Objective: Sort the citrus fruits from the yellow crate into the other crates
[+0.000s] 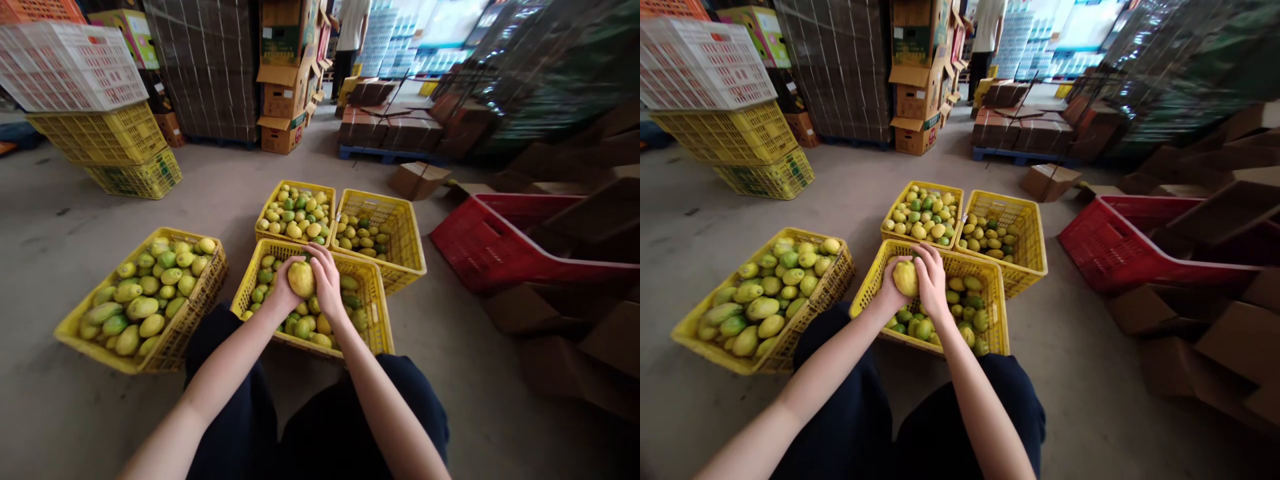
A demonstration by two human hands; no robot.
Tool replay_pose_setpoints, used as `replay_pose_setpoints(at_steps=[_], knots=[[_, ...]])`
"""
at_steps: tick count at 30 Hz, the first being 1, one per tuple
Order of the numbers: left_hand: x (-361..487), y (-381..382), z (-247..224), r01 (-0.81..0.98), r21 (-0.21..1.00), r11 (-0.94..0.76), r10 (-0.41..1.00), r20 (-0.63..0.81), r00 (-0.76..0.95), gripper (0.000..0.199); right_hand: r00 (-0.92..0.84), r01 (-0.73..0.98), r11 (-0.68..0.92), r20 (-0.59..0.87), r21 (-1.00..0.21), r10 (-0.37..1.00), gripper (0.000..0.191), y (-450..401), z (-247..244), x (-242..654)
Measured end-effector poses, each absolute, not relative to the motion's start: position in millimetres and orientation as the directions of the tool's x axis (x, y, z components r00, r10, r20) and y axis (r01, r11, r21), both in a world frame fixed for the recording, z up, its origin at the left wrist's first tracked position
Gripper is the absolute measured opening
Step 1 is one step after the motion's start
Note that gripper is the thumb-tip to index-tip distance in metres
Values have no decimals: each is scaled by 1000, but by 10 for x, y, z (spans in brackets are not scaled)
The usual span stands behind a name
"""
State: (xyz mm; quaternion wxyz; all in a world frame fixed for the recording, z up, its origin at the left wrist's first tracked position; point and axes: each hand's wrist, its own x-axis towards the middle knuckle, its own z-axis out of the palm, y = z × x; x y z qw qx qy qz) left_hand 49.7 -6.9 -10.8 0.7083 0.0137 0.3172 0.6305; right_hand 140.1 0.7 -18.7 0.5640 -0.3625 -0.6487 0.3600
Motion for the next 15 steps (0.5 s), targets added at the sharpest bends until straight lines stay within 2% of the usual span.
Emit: replay_pose_setpoints(at_steps=[2, 7, 15], knots=[[503, -85, -122, -884, 426, 193, 914, -405, 5, 10, -188, 112, 536, 512, -837, 838, 36, -44, -204, 1379], [446, -138, -122, -899, 427, 99, 976, -218, 4, 10, -219, 105, 682, 652, -724, 726, 49, -164, -246, 1306], [399, -114, -119, -883, 456, 106, 982, -190, 20, 24, -156, 3, 680, 672, -733, 724, 41, -304, -268, 1168]])
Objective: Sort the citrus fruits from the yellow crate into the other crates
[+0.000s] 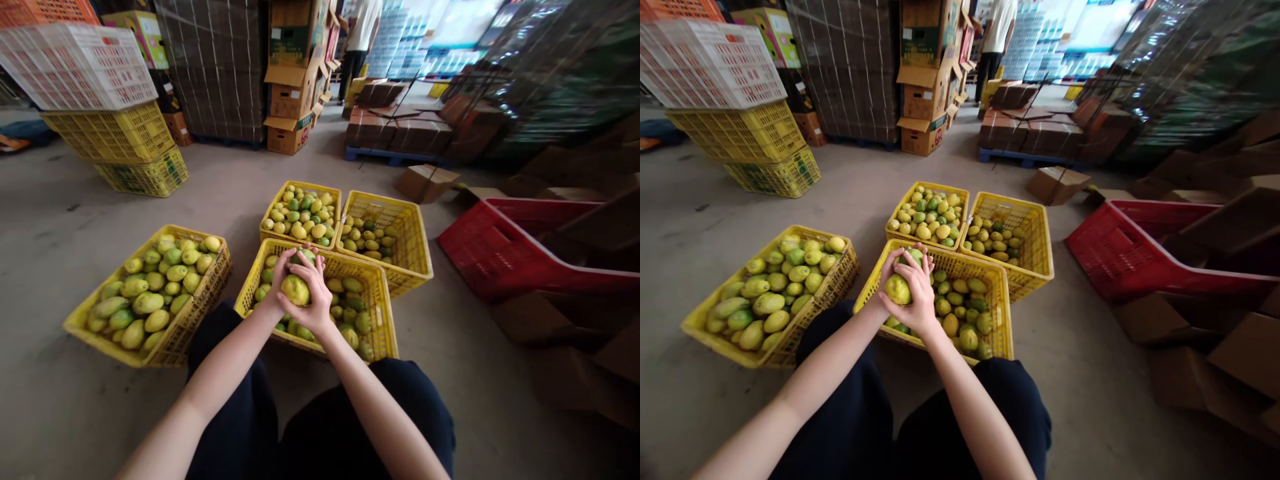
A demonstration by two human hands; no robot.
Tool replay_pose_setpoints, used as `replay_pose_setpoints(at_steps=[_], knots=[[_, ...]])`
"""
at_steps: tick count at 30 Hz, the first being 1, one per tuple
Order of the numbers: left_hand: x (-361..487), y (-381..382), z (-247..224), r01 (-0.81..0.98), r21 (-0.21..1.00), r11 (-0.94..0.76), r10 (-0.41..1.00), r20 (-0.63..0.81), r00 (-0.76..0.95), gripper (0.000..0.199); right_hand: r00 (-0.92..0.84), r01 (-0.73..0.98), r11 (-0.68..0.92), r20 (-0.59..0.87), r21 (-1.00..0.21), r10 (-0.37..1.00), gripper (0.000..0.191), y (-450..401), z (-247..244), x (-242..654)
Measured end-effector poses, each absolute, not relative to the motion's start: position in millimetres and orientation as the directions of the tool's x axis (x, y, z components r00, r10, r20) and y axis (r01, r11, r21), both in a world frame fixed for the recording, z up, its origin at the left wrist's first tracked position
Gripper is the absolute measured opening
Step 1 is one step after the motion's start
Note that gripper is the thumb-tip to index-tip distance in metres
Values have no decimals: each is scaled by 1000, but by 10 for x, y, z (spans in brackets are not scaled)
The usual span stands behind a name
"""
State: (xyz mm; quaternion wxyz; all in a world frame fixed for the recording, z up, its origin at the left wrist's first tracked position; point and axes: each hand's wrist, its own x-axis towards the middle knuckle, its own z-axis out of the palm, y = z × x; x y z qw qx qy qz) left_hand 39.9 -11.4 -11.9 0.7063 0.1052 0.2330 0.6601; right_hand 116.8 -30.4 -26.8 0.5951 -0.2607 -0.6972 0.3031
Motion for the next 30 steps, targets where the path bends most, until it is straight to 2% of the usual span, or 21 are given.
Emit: replay_pose_setpoints(at_steps=[5, 9, 14, 16, 18, 19, 22, 24, 27, 30], knots=[[404, -71, -138, -878, 457, 144, 971, -236, 36, 19, -125, 54, 715, 706, -697, 697, 33, -330, -250, 1245], [396, -45, -116, -899, 410, 153, 950, -310, 21, 16, -87, -10, 639, 637, -769, 766, 26, -361, -79, 1374], [382, -2, -89, -906, 392, 162, 939, -344, 19, 15, -77, -142, 441, 454, -886, 887, 15, -356, 107, 1445], [381, 10, -72, -910, 381, 163, 931, -366, 13, 18, -17, -207, 364, 375, -908, 927, 12, -293, 122, 1465], [371, 7, -41, -922, 347, 173, 923, -384, 29, 26, 72, -301, 223, 211, -927, 975, 12, -179, 101, 1513], [360, -1, -23, -928, 326, 181, 920, -390, 43, 30, 103, -362, 115, 83, -925, 991, 14, -105, 80, 1551], [311, -27, 16, -942, 256, 218, 903, -418, 96, 36, 43, -526, -278, -352, -803, 935, 17, 125, -8, 1692], [282, -33, 5, -955, 197, 220, 891, -438, 115, 37, -62, -592, -459, -530, -663, 846, 18, 229, -57, 1769], [271, -12, -71, -979, 128, 155, 869, -490, 73, 38, -157, -663, -541, -610, -518, 777, 13, 262, -71, 1790], [289, 18, -164, -986, 149, 73, 824, -566, -25, 33, -161, -711, -538, -639, -453, 752, 7, 221, -46, 1722]])
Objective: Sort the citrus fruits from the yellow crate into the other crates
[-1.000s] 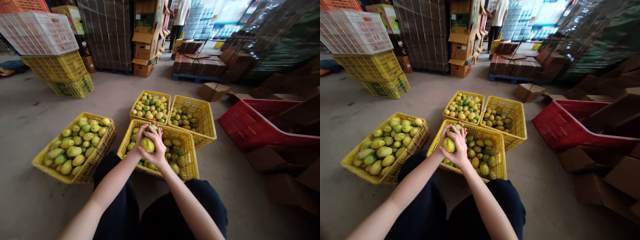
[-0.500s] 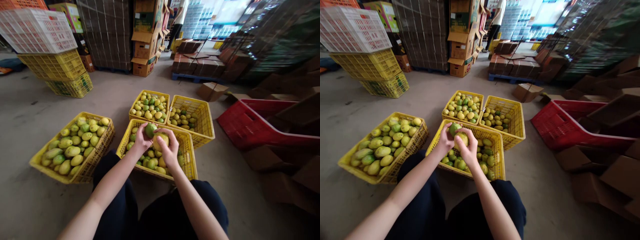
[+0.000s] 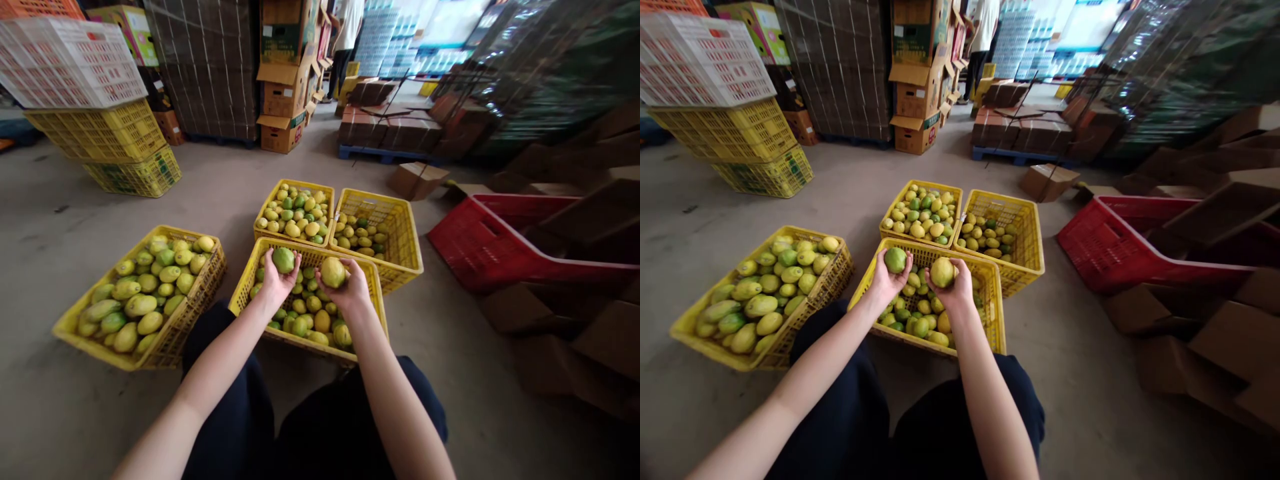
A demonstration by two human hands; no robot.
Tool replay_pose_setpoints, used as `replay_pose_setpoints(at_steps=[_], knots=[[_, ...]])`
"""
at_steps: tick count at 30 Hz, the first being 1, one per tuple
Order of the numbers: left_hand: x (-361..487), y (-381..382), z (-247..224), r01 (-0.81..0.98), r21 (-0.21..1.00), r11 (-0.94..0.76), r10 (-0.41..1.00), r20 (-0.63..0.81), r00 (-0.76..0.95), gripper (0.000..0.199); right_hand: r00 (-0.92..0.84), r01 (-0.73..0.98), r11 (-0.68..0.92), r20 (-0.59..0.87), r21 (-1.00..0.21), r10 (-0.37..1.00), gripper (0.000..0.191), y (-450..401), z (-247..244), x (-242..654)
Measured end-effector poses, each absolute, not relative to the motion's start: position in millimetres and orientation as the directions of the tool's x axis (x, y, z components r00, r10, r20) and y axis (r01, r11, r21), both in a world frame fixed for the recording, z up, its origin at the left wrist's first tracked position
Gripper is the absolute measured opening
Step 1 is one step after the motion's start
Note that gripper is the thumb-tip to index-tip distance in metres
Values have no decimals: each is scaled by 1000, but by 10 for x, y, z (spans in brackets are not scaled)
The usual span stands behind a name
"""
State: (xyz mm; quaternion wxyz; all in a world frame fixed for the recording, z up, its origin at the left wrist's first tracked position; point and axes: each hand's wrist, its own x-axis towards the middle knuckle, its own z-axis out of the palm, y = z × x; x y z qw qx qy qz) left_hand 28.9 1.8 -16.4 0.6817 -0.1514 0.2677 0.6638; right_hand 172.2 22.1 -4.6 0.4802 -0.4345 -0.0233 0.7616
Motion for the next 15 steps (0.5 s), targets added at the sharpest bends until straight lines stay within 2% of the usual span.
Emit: replay_pose_setpoints(at_steps=[5, 9, 15], knots=[[311, 31, -225, -974, 179, 138, 808, -589, 6, 27, -140, -751, -493, -624, -439, 769, 7, 235, -135, 1635], [312, 21, -224, -968, 171, 186, 808, -587, 51, 33, -134, -768, -469, -607, -436, 783, 10, 277, -227, 1628], [308, 23, -238, -968, 170, 186, 807, -589, 52, 36, -98, -762, -487, -669, -425, 737, 10, 254, -160, 1611]])
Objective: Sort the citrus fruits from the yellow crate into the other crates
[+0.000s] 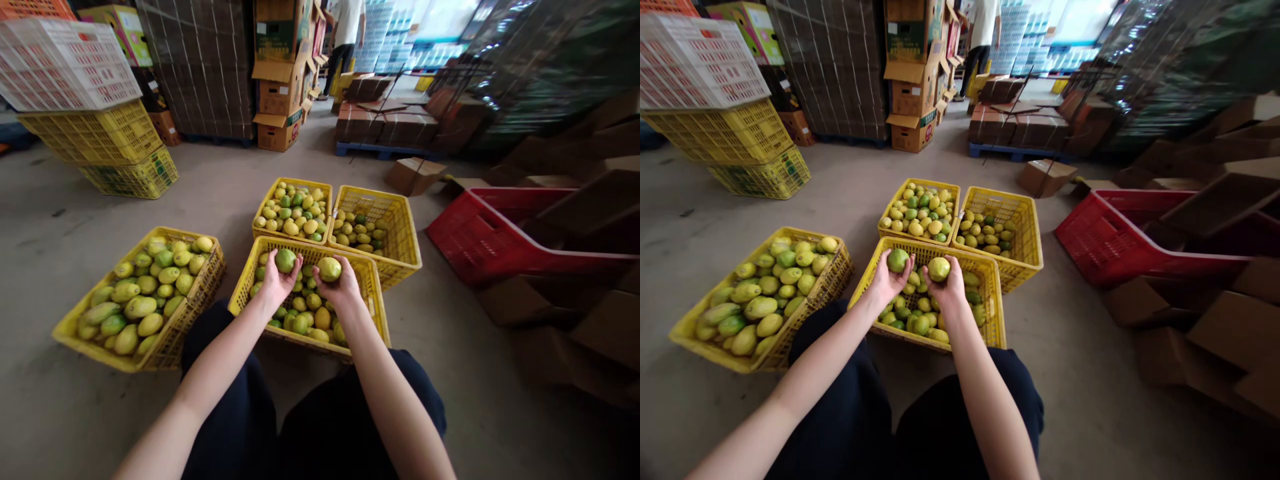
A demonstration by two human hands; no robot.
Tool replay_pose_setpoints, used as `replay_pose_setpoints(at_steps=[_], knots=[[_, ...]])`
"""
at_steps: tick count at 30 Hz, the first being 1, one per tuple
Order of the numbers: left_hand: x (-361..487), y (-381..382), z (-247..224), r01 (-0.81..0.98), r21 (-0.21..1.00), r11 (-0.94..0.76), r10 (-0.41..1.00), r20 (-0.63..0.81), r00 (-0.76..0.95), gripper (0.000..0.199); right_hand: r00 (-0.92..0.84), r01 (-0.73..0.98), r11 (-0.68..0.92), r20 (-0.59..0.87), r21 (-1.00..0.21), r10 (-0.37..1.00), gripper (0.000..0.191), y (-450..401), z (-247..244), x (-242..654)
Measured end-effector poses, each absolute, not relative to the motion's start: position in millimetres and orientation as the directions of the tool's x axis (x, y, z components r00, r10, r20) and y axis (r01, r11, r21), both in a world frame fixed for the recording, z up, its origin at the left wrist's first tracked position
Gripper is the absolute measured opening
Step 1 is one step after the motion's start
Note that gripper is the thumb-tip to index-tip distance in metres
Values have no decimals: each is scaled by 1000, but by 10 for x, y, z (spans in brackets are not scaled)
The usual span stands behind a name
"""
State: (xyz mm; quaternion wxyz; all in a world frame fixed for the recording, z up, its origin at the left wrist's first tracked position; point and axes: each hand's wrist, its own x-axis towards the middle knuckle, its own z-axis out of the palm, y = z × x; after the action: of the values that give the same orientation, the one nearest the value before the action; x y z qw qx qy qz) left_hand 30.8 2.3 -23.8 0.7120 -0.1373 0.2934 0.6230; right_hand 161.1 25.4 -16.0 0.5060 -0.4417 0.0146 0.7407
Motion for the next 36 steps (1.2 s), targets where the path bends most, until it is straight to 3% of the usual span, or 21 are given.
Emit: replay_pose_setpoints(at_steps=[7, 12, 15, 19, 26, 36], knots=[[351, -2, -174, -946, 279, 166, 865, -501, 5, 25, -205, -742, -507, -571, -439, 795, 8, 212, -99, 1635], [348, -18, -82, -920, 364, 145, 917, -399, -14, 22, -203, -751, -417, -422, -511, 884, 22, 162, -9, 1627], [351, -34, -71, -829, 535, 161, 947, -322, -24, 32, -180, -704, -330, -291, -629, 940, 30, 134, 4, 1587], [348, -69, -94, -675, 737, 31, 987, -128, -95, 30, -156, -632, -198, -127, -749, 980, 29, 115, -19, 1554], [297, -86, -112, -654, 756, -18, 994, -59, -95, 28, -315, -659, -193, 34, -727, 949, 25, 92, 52, 1578], [275, -76, -104, -662, 749, -3, 993, -76, -91, 28, -339, -649, -269, -45, -712, 940, 23, 78, 91, 1597]])
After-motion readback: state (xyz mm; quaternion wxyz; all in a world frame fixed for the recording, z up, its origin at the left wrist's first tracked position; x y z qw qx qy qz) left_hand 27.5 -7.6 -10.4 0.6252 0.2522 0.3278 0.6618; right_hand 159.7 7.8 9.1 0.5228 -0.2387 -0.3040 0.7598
